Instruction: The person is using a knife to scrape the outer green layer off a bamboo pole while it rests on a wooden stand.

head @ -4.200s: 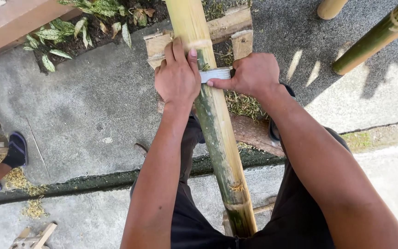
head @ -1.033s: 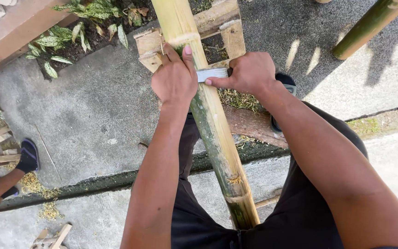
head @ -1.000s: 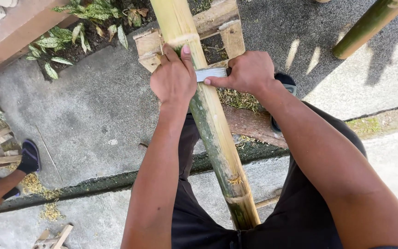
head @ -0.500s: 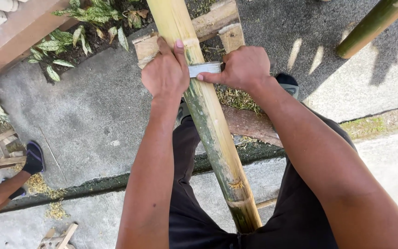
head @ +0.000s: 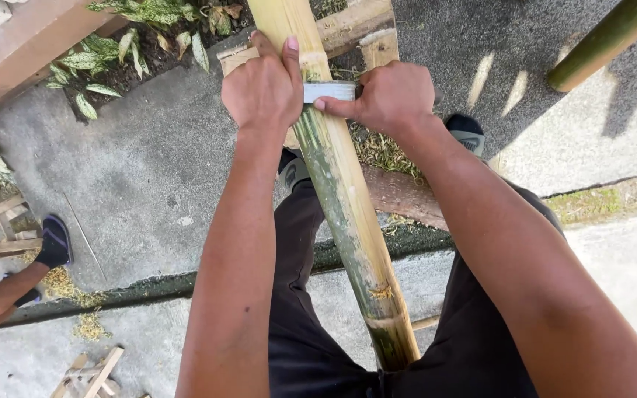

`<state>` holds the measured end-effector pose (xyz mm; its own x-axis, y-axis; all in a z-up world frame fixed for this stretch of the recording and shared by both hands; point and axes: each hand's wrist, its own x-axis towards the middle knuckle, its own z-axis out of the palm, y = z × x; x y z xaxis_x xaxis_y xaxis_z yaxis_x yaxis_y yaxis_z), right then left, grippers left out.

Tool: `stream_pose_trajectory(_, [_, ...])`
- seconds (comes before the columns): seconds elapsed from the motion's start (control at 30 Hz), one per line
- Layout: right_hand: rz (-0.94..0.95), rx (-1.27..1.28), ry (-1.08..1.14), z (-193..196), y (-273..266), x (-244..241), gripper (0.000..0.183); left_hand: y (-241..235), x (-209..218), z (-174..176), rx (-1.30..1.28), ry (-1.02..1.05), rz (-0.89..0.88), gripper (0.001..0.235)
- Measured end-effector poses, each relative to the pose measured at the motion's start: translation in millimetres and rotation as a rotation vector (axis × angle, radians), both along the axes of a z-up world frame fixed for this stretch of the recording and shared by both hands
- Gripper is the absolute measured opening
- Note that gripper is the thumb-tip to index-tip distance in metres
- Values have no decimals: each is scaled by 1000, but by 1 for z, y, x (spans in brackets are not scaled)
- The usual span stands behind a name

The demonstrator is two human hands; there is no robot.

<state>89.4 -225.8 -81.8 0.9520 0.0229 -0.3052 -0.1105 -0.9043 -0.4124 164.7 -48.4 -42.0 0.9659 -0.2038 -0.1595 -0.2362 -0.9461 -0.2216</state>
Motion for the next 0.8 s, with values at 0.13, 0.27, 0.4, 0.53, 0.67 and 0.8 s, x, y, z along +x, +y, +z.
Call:
stream_pose_trajectory(0.13, [-62, 39, -40, -3, 4, 6, 95, -4, 23, 2, -60, -105, -21, 73])
stream_pose_trajectory(0.27, [-153, 166, 76, -8, 16, 2, 95, -3, 30, 4, 38, 4, -60, 75])
stream_pose_trajectory(0.4, [-138, 173, 114, -6, 9, -2, 96, -14, 17, 17, 94, 60, -75, 78])
stream_pose_trajectory(0.53, [-34, 128, 124, 1, -6, -20, 96, -4, -29, 14, 11, 96, -8, 77])
stream_pose_trajectory(0.67, [132, 29, 142, 12, -16, -44, 94, 7, -78, -6, -173, -71, -33, 69])
stream_pose_trajectory(0.8, [147, 33, 49, 9, -22, -56, 93, -2, -97, -5, -272, -121, 54, 66])
